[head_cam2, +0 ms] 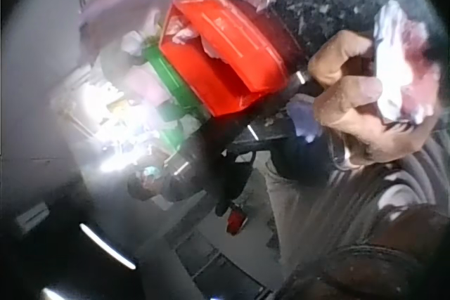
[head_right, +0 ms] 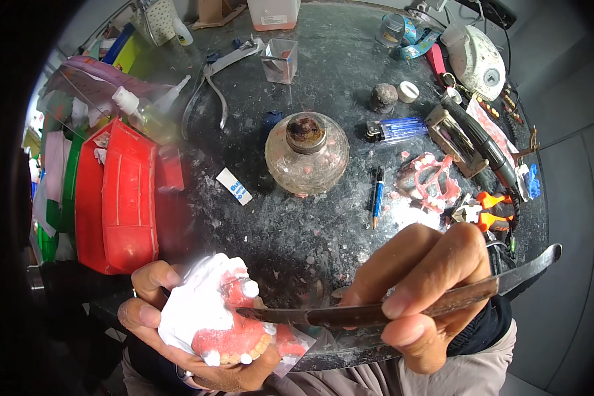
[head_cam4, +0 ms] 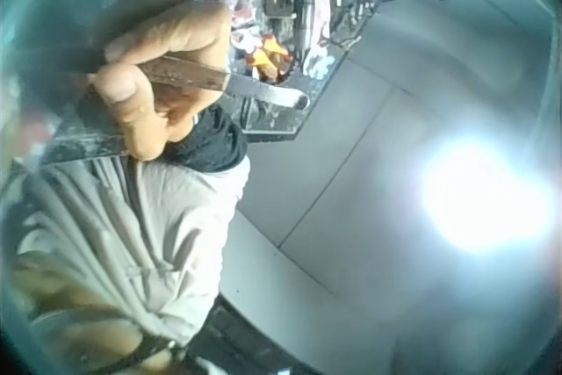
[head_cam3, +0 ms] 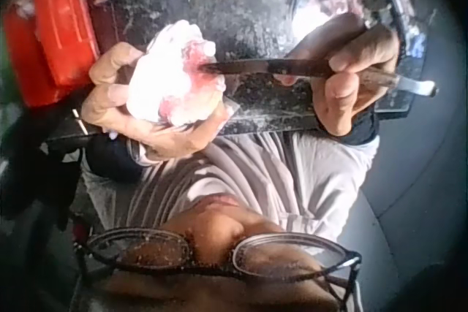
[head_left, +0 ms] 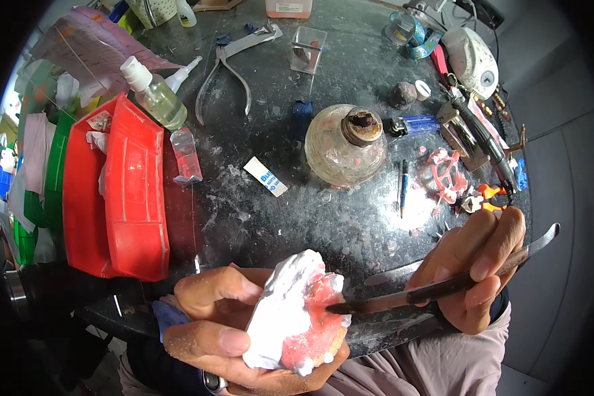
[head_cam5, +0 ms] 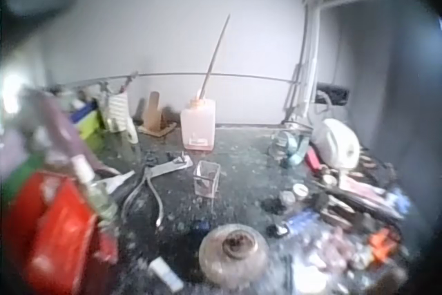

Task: The person shapes a wax denture base on a plaster model using a carving tool and heat from a burner. The person repeatedly heats the metal tool in the flame, then uses it to smooth and contour the pink wax around the artificial teeth on the model.

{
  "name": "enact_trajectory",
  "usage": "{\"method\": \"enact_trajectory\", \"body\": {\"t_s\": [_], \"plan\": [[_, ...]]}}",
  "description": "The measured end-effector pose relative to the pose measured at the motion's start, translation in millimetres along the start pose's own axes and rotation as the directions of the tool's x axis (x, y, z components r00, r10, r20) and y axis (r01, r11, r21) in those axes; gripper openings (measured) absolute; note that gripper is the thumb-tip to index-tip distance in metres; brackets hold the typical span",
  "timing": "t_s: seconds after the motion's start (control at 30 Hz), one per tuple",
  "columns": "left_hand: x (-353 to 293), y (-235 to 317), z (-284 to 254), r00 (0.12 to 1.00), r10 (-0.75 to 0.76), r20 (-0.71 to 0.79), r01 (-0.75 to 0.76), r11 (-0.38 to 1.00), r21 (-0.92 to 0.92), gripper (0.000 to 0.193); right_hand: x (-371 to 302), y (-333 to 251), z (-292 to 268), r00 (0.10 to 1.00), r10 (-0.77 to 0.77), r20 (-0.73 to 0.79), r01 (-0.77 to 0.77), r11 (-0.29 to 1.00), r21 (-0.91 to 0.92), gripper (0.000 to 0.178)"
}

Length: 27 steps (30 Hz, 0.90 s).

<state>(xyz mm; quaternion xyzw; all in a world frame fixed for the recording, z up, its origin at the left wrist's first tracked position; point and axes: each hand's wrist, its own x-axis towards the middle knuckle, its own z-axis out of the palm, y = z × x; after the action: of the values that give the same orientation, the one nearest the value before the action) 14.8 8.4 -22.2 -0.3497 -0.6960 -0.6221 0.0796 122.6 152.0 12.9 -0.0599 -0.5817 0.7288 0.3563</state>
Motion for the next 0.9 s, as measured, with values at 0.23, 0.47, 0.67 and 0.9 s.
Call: {"method": "enact_trajectory", "body": {"t_s": [0.23, 0.47, 0.67, 0.9], "plan": [[-19.9, -19.0, -5.4, 0.999, -0.049, -0.008, 0.048, 0.992, -0.119, 0.059, -0.7, -0.4, -1.7, 0.998, 0.068, -0.017, -0.067, 0.998, 0.017, 0.028], [-5.1, 5.7, 17.5, 0.936, -0.169, -0.309, 0.137, 0.983, -0.124, 0.063, -1.7, 2.6, -5.2, 0.997, 0.012, 0.08, -0.014, 1.0, 0.025, 0.024], [3.0, 8.1, 14.7, 0.978, -0.118, -0.173, 0.09, 0.983, -0.159, 0.067, -2.9, 2.9, -3.8, 1.0, 0.014, 0.027, -0.016, 0.998, 0.059, 0.024], [1.8, -4.4, 9.0, 0.99, 0.002, -0.138, -0.034, 0.972, -0.233, 0.057, -1.5, 5.2, -1.8, 0.999, -0.035, 0.032, 0.032, 0.996, 0.084, 0.024]]}}
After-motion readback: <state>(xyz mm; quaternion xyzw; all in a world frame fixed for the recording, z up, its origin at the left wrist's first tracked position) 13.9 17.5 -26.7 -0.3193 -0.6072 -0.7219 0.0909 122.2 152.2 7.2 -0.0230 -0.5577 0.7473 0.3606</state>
